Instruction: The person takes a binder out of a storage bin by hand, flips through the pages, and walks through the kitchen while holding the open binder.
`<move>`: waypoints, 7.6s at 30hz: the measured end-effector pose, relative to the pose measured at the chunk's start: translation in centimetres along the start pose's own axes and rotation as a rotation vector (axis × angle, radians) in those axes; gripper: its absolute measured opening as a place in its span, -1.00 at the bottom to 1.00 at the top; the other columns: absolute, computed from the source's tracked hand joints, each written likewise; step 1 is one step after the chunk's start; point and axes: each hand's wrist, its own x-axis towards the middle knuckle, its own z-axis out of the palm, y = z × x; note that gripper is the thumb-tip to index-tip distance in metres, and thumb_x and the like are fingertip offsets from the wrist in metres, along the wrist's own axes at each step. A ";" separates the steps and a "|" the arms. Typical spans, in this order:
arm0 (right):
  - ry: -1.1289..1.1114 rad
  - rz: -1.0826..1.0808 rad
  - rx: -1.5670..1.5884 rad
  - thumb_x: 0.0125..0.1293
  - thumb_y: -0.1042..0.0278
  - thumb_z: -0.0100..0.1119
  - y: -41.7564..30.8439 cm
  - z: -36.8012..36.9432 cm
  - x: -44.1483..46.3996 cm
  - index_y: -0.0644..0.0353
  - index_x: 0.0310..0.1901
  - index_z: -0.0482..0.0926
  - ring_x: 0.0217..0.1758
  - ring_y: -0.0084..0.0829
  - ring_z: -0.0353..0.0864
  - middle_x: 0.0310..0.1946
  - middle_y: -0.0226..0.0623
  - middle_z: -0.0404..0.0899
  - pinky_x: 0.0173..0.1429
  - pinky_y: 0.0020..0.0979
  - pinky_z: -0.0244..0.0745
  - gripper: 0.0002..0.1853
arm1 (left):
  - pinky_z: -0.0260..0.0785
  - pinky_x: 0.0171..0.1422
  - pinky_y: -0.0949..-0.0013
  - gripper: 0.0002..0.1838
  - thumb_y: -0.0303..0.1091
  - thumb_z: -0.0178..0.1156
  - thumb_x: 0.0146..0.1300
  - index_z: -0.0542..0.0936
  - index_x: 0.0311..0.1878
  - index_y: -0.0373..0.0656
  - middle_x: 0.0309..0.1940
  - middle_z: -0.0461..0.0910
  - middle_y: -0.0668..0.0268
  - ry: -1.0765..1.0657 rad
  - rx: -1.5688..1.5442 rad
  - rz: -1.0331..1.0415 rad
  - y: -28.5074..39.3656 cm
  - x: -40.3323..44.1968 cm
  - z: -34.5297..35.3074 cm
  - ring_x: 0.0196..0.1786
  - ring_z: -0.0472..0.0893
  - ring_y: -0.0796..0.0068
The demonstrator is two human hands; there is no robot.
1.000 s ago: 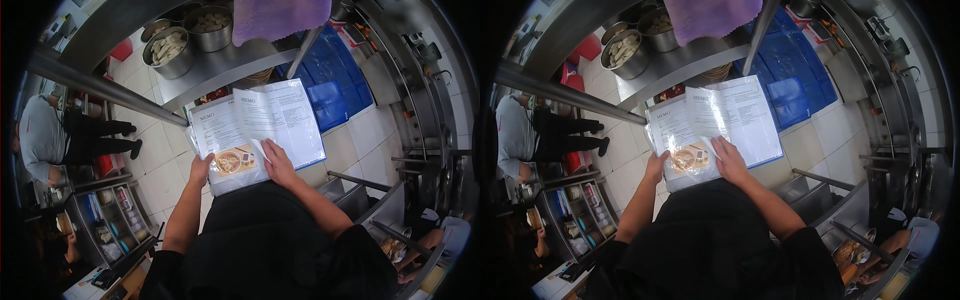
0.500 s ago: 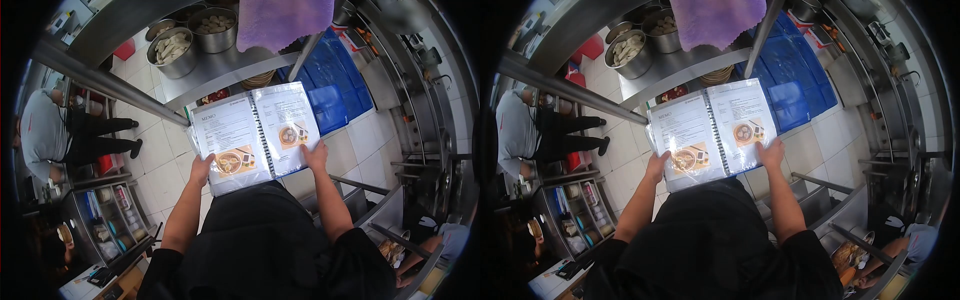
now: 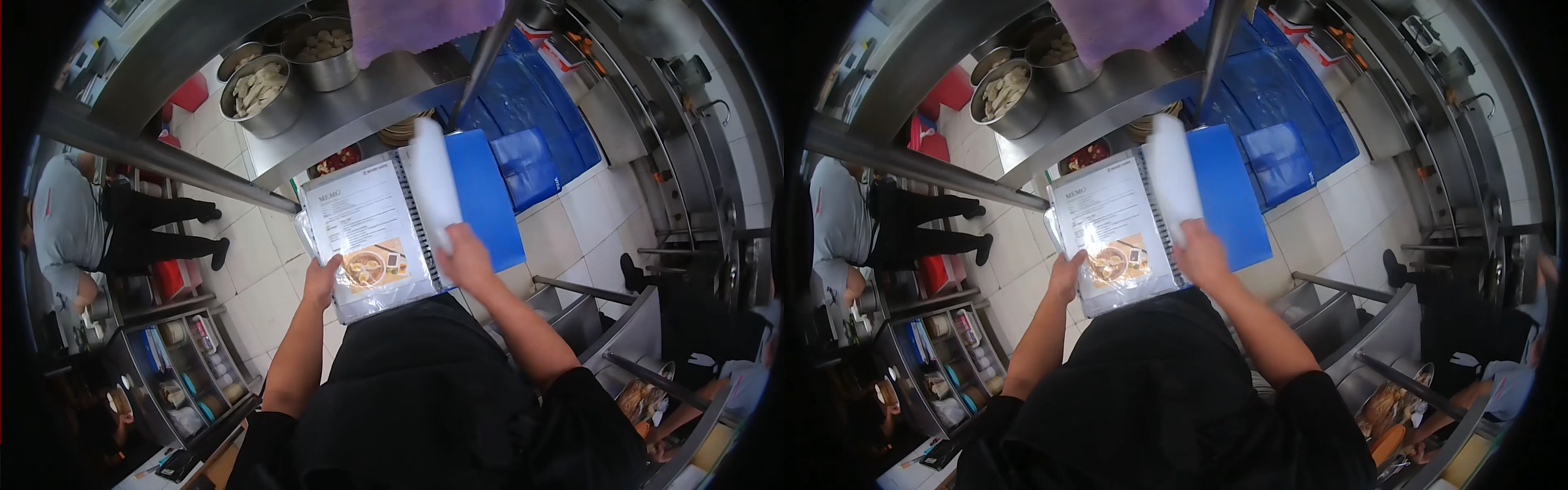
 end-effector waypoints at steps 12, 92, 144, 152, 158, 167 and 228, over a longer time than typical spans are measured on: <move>-0.426 -0.098 0.099 0.35 0.14 0.22 -5.9 3.6 1.1 0.16 0.04 0.61 0.01 0.05 0.61 -0.01 -0.05 0.53 0.10 0.01 0.50 -0.66 | 0.52 0.17 0.19 -0.47 -0.33 0.26 0.39 0.38 0.30 -0.43 0.13 0.60 0.01 -0.028 -0.015 0.012 -1.3 0.9 -0.7 0.11 0.64 0.19; -0.118 0.301 0.091 0.18 -0.23 0.39 -9.2 4.5 3.1 0.36 0.27 0.47 0.26 0.12 0.53 0.25 0.23 0.46 0.34 -0.08 0.43 -0.16 | 0.46 0.34 0.07 -0.59 -0.38 0.05 0.52 0.36 0.36 -0.25 0.19 0.55 0.10 -0.512 -0.353 -0.300 7.1 3.7 -3.1 0.21 0.58 0.15; 0.203 0.843 0.223 0.01 0.04 0.56 11.0 1.9 -2.5 0.43 0.27 0.45 0.15 -0.12 0.67 0.10 0.11 0.63 0.26 -0.26 0.51 -0.14 | 0.46 0.34 0.15 -0.55 -0.40 -0.02 0.50 0.34 0.41 -0.28 0.24 0.54 0.08 -0.463 -0.193 -0.275 6.3 6.1 -6.6 0.22 0.59 0.18; 0.238 0.378 0.423 0.16 0.51 0.31 5.2 -2.1 -2.5 0.12 0.49 0.29 0.23 -0.20 0.61 0.27 0.01 0.54 0.35 -0.35 0.41 -0.19 | 0.49 0.30 0.22 -0.61 -0.51 0.01 0.43 0.46 0.29 -0.31 0.15 0.62 0.13 -0.459 -0.083 -0.111 8.7 3.4 -6.7 0.15 0.64 0.27; -0.086 0.515 0.401 0.18 0.58 0.19 0.3 -5.4 -3.0 0.22 0.20 0.63 0.17 -0.24 0.65 0.18 0.03 0.61 0.31 -0.37 0.45 -0.51 | 0.51 0.26 0.27 -0.61 -0.51 0.09 0.40 0.48 0.27 -0.34 0.13 0.64 0.13 -0.590 -0.014 -0.069 11.1 1.3 -6.1 0.11 0.66 0.31; 0.131 0.332 0.141 0.18 0.32 0.36 -10.9 -5.8 -6.5 0.27 0.05 0.69 0.22 0.17 0.56 0.02 0.31 0.60 0.33 -0.17 0.46 -0.60 | 0.50 0.27 0.27 -0.61 -0.47 0.16 0.40 0.51 0.26 -0.34 0.12 0.65 0.14 -0.793 0.138 -0.110 11.9 0.9 -3.4 0.12 0.66 0.31; 0.405 0.898 1.067 0.38 0.29 0.28 -0.2 10.0 -16.4 0.45 0.05 0.62 -0.22 -0.42 0.70 -0.17 -0.17 0.73 -0.08 -0.39 0.59 -0.63 | 0.47 0.26 0.24 -0.57 -0.40 -0.02 0.49 0.37 0.35 -0.35 0.17 0.58 0.04 -0.555 0.361 0.163 13.7 0.2 -10.4 0.14 0.63 0.24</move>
